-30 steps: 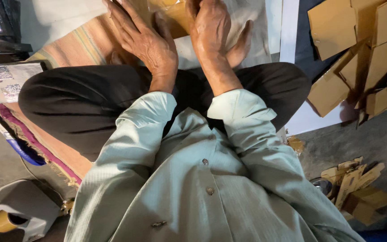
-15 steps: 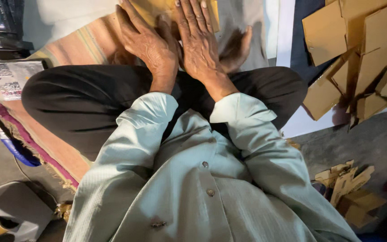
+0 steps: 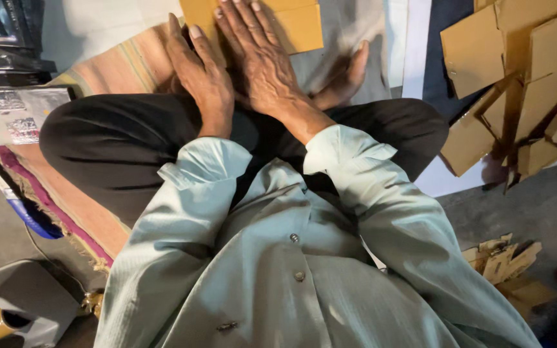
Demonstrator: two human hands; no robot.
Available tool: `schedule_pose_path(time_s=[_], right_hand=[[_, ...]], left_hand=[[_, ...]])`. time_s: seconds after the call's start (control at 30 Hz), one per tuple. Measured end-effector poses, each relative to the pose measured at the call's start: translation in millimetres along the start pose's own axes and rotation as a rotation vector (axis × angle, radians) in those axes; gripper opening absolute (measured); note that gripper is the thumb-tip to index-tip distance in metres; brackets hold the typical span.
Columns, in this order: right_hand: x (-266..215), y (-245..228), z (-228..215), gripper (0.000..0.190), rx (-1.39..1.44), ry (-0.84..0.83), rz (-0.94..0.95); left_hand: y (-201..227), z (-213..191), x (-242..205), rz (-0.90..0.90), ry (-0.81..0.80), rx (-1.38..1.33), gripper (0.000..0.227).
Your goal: The person sits on the floor and repeatedly folds small cardboard boxes, then uses a tape dispenser to seal the flaps with clear packing tape. The person handles each box one at a time, folding the sides, applying tape, and setting the sealed box aside.
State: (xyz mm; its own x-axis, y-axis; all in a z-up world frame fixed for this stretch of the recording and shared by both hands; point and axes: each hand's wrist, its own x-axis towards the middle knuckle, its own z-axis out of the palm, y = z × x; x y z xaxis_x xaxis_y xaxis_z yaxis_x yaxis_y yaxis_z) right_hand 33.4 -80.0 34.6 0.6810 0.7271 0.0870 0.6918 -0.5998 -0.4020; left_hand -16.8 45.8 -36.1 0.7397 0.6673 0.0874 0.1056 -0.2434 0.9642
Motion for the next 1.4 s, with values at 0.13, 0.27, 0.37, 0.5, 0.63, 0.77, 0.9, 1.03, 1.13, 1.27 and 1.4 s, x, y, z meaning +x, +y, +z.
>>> schedule_pose_path(time_s=[0.13, 0.27, 0.37, 0.5, 0.63, 0.77, 0.9, 1.03, 1.13, 1.27, 1.4], right_hand=[[14, -11, 9, 0.090, -0.055, -0.148, -0.108], [13, -4, 16, 0.074, 0.108, 0.047, -0.254], [-1, 1, 12, 0.071, 0.092, -0.023, -0.211], [-26, -2, 6, 0.062, 0.128, -0.062, -0.113], [-31, 2, -15, 0.078, -0.281, -0.067, 0.039], [-39, 17, -41, 0.096, -0.208, -0.208, 0.306], [-36, 36, -59, 0.092, -0.107, -0.044, 0.330], [-6, 34, -44, 0.078, -0.160, -0.005, 0.413], [38, 22, -21, 0.075, -0.075, -0.153, 0.552], [73, -4, 12, 0.067, -0.128, 0.065, 0.313], [79, 1, 27, 0.057, -0.266, 0.299, 0.112]], left_hand=[[-8, 4, 23, 0.009, -0.043, 0.353, 0.060], [-12, 28, 68, -0.298, -0.079, 0.384, 0.080], [-10, 28, 79, 0.003, -0.148, 0.508, 0.097], [2, 19, 65, -0.041, -0.150, 0.472, 0.072], [19, 25, 70, -0.030, -0.117, 0.532, 0.064], [16, 16, 71, -0.082, -0.211, 0.582, 0.055], [-15, 15, 80, -0.040, -0.236, 0.125, 0.052], [-70, 18, 95, -0.012, -0.233, -0.107, 0.067], [-94, 22, 95, -0.121, -0.222, 0.013, 0.076], [-89, 24, 98, -0.303, -0.295, -0.112, 0.082], [-73, 19, 101, -0.366, -0.300, -0.182, 0.081]])
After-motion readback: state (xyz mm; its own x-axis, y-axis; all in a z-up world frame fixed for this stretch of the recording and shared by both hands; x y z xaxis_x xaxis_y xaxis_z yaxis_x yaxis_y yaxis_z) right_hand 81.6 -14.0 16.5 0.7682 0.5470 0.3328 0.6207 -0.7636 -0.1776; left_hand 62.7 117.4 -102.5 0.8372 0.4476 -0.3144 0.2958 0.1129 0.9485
